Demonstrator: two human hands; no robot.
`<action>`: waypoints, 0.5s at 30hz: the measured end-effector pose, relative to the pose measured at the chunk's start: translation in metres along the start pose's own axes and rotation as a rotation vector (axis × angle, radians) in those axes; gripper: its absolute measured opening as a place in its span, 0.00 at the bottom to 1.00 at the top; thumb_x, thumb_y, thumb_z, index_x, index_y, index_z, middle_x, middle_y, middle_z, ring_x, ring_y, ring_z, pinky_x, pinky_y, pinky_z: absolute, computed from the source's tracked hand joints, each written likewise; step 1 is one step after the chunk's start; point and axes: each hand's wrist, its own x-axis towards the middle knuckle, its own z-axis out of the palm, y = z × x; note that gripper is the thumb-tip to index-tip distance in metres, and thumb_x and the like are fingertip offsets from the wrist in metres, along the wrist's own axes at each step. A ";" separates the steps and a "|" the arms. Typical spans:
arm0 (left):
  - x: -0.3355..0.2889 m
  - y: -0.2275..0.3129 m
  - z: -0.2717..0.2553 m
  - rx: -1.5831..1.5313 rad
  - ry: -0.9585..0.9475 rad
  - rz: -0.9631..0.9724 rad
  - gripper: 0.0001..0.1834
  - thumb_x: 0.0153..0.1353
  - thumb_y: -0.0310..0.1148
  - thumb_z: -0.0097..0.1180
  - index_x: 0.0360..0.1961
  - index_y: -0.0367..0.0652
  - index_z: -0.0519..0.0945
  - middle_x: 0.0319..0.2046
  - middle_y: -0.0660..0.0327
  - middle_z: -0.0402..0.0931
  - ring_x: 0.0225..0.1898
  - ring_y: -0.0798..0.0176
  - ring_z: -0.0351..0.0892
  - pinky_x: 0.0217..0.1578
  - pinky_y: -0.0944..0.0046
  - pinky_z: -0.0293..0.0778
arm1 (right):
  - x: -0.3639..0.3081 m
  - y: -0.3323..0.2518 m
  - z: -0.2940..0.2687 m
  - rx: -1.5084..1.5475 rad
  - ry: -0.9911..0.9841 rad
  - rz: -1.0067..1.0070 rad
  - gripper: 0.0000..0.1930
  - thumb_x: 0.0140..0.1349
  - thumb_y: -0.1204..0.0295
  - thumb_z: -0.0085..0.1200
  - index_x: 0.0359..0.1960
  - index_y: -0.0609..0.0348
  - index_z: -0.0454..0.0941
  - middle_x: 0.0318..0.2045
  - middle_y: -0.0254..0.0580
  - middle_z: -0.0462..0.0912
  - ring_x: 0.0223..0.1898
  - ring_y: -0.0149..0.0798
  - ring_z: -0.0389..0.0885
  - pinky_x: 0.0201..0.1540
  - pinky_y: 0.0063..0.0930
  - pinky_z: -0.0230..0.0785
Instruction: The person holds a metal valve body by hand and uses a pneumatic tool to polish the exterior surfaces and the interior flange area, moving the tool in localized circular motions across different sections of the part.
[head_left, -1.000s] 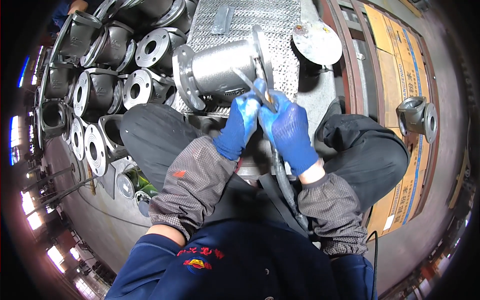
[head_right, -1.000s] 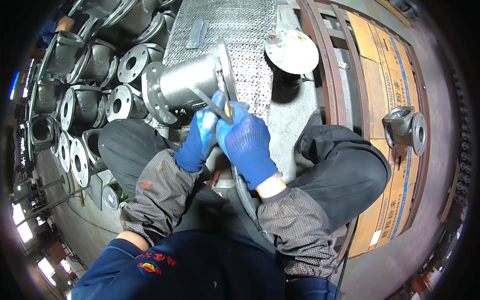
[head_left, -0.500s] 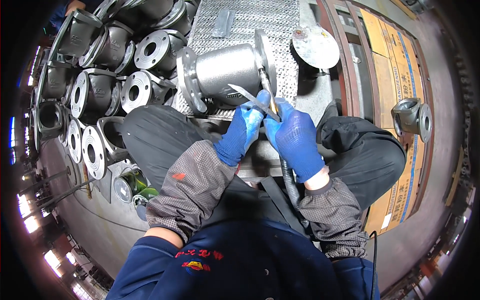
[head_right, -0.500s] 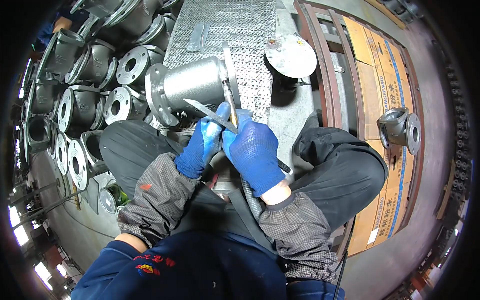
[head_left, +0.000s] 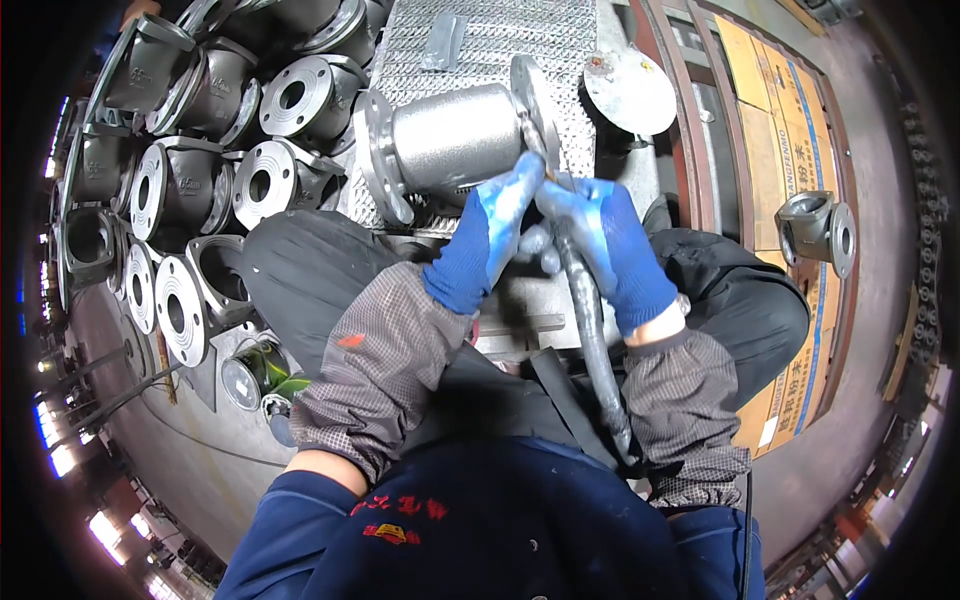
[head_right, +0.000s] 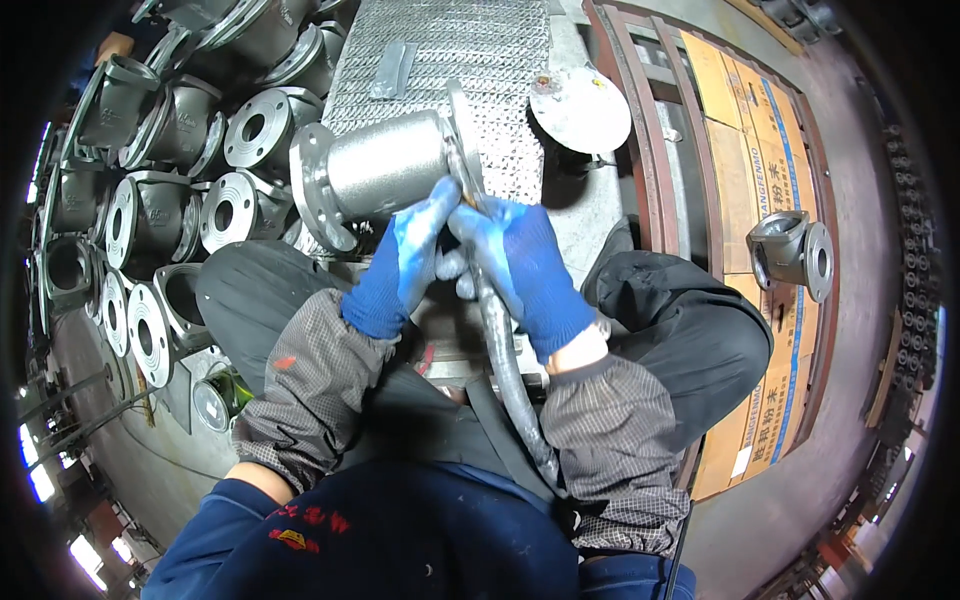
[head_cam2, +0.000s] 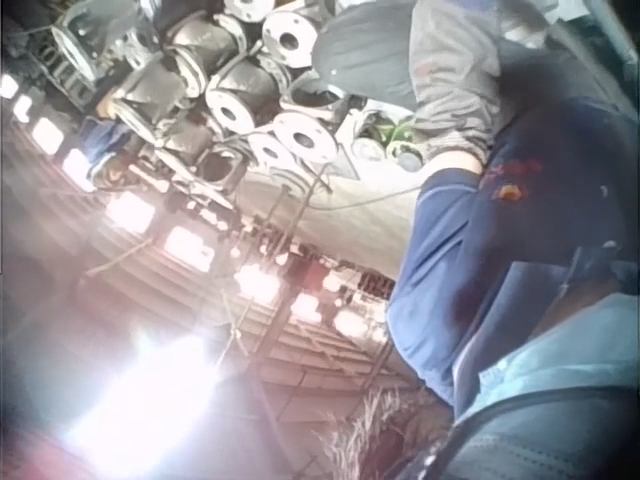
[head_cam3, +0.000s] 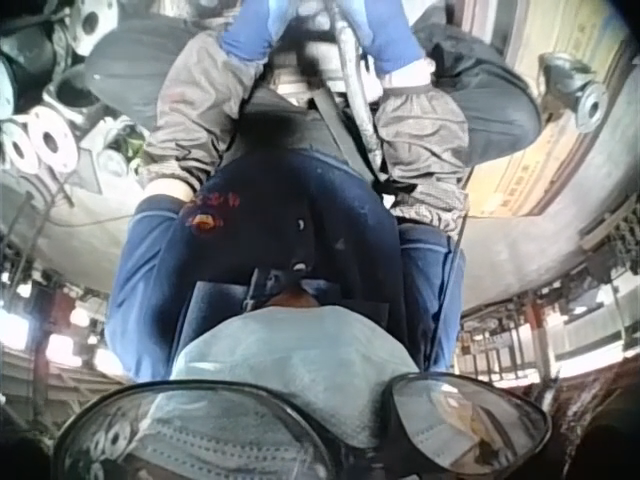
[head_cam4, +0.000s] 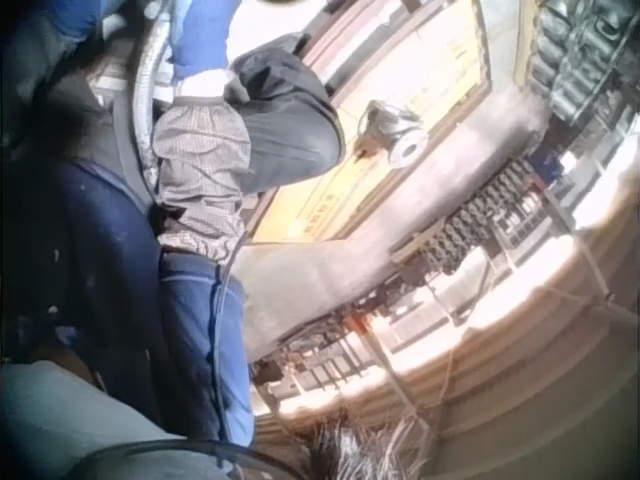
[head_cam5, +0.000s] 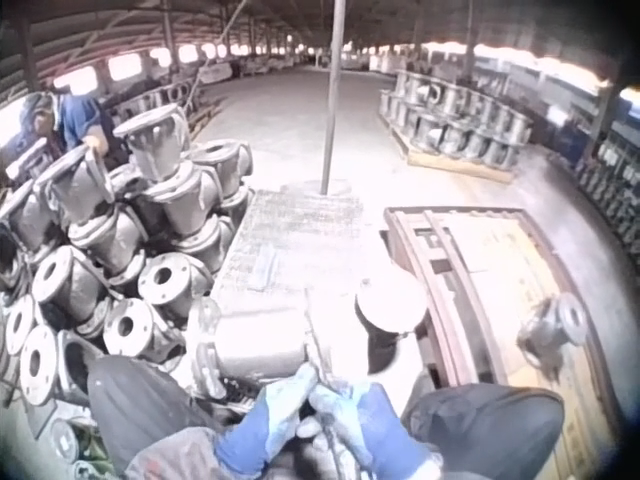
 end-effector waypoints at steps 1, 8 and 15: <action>-0.001 -0.002 0.000 0.007 -0.002 0.007 0.23 0.70 0.48 0.43 0.43 0.36 0.78 0.32 0.63 0.77 0.27 0.74 0.72 0.27 0.76 0.69 | -0.004 0.002 0.000 0.011 0.011 0.012 0.14 0.63 0.66 0.51 0.40 0.68 0.77 0.18 0.39 0.79 0.14 0.26 0.74 0.16 0.18 0.64; 0.002 0.008 0.003 0.103 -0.009 -0.020 0.24 0.70 0.50 0.43 0.42 0.36 0.78 0.29 0.66 0.75 0.25 0.78 0.70 0.24 0.78 0.64 | -0.001 -0.004 -0.009 0.018 -0.047 0.004 0.15 0.64 0.66 0.50 0.43 0.68 0.76 0.20 0.40 0.80 0.16 0.26 0.76 0.17 0.18 0.66; 0.004 -0.018 -0.006 0.119 0.011 -0.156 0.22 0.69 0.47 0.47 0.39 0.35 0.79 0.31 0.63 0.77 0.33 0.74 0.72 0.34 0.73 0.70 | -0.027 0.024 0.005 0.095 0.126 -0.038 0.12 0.64 0.70 0.53 0.42 0.69 0.77 0.24 0.36 0.79 0.17 0.25 0.75 0.18 0.15 0.64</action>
